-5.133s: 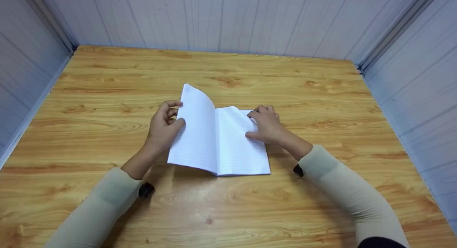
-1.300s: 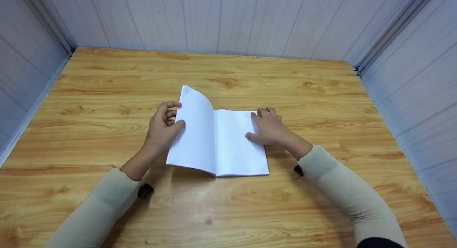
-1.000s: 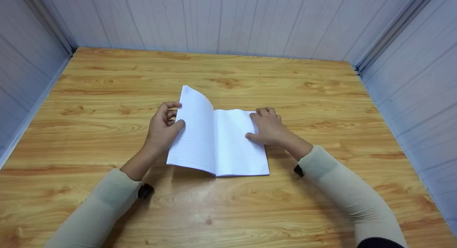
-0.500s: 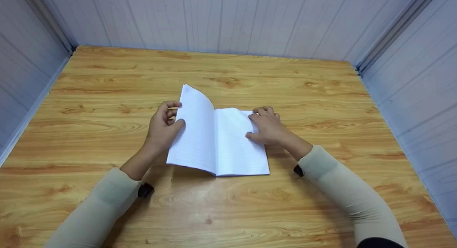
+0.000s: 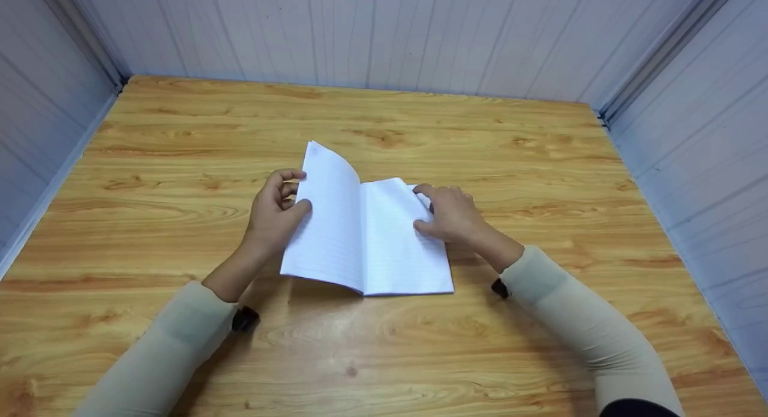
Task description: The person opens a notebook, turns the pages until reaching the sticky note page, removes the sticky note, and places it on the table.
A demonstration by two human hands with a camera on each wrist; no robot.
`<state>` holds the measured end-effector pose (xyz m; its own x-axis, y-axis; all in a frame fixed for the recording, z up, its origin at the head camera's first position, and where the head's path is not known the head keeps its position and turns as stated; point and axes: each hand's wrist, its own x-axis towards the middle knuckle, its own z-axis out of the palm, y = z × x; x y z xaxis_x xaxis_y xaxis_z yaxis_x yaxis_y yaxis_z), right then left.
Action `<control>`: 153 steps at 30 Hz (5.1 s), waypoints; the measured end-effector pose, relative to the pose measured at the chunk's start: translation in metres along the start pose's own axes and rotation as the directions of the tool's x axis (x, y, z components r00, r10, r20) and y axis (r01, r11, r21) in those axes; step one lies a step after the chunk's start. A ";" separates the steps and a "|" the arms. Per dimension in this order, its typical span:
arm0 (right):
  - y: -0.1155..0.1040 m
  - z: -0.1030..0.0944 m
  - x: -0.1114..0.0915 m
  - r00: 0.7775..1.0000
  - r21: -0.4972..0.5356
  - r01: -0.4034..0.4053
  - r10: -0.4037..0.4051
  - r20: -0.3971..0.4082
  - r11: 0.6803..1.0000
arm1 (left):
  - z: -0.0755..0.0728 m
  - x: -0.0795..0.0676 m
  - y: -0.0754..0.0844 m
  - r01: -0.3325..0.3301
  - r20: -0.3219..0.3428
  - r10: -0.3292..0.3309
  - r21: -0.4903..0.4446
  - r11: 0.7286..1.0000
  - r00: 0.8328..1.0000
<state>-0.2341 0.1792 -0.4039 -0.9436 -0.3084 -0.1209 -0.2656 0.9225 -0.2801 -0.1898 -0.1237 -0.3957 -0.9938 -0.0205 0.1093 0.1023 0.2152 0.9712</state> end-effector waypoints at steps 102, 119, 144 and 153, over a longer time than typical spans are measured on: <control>-0.063 0.009 -0.016 0.823 0.248 0.536 -0.565 0.059 0.807 | 0.000 0.001 -0.001 -0.011 0.000 0.011 -0.020 1.000 1.000; -0.017 0.000 0.000 0.993 -0.084 0.084 -0.077 0.088 0.993 | 0.000 0.000 -0.001 -0.002 -0.018 0.002 -0.009 1.000 1.000; 0.005 0.002 0.006 0.988 -0.110 0.005 0.012 0.153 0.994 | -0.001 0.000 0.001 0.006 -0.004 -0.006 -0.019 1.000 1.000; 0.004 0.002 0.006 0.988 -0.111 0.023 -0.006 0.154 0.994 | -0.001 0.001 -0.002 0.003 -0.002 -0.003 -0.020 1.000 1.000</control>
<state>-0.2406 0.1809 -0.4078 -0.9004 -0.3458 -0.2642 -0.3076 0.9352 -0.1756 -0.1912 -0.1250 -0.3969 -0.9941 -0.0227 0.1064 0.0999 0.1954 0.9756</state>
